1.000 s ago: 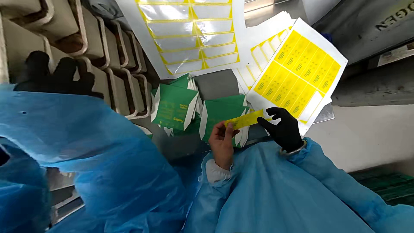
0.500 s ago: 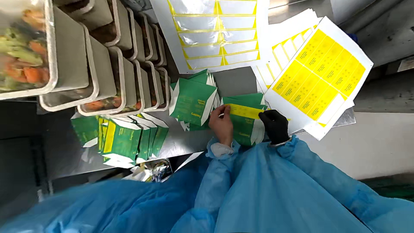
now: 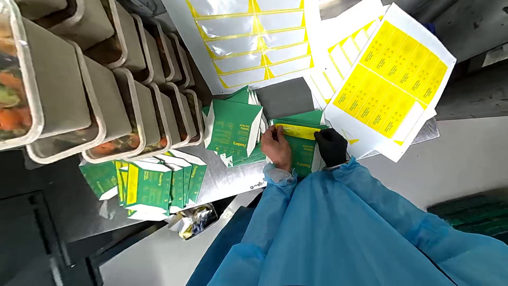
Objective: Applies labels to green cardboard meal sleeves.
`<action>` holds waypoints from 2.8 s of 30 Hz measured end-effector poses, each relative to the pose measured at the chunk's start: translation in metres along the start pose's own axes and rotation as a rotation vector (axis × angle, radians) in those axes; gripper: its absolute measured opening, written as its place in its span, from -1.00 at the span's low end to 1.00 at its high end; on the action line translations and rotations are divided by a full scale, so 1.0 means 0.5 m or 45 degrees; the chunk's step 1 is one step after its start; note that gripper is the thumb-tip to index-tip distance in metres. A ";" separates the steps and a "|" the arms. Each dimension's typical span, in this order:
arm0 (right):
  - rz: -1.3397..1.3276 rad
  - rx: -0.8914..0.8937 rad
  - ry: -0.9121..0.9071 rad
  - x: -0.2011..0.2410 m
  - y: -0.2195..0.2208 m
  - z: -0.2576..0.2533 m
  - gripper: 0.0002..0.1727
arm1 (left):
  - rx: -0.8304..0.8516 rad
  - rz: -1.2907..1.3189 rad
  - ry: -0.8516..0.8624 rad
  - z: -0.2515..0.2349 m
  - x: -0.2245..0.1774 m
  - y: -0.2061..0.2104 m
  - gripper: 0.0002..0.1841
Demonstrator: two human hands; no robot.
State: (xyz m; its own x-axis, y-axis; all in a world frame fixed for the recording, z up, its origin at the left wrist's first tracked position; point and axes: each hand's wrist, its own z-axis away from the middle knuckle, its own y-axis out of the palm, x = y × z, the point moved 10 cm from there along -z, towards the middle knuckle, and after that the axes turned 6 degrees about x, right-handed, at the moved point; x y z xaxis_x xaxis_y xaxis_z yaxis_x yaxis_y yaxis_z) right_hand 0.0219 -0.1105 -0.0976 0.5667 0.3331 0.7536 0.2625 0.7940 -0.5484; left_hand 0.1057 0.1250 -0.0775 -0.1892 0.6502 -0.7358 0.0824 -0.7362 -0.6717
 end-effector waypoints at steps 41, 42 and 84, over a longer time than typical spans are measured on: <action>0.858 0.550 -1.315 0.048 0.081 0.047 -0.27 | 0.486 -0.803 0.731 0.076 -0.028 0.127 -0.13; 0.897 0.564 -1.289 0.034 0.067 0.046 -0.23 | 0.431 -0.820 0.695 0.073 -0.019 0.122 -0.07; 0.996 0.576 -1.171 -0.175 -0.390 -0.047 -0.43 | -0.691 -0.830 0.528 0.133 0.158 -0.651 -0.62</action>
State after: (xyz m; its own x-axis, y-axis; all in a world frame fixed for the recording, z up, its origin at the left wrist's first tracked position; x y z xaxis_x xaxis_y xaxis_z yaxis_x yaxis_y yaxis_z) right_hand -0.0606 -0.3063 -0.0650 -0.3419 0.8681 0.3597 -0.2822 0.2703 -0.9205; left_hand -0.0014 0.4035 0.0888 -0.0038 0.9947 -0.1024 0.5473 -0.0836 -0.8328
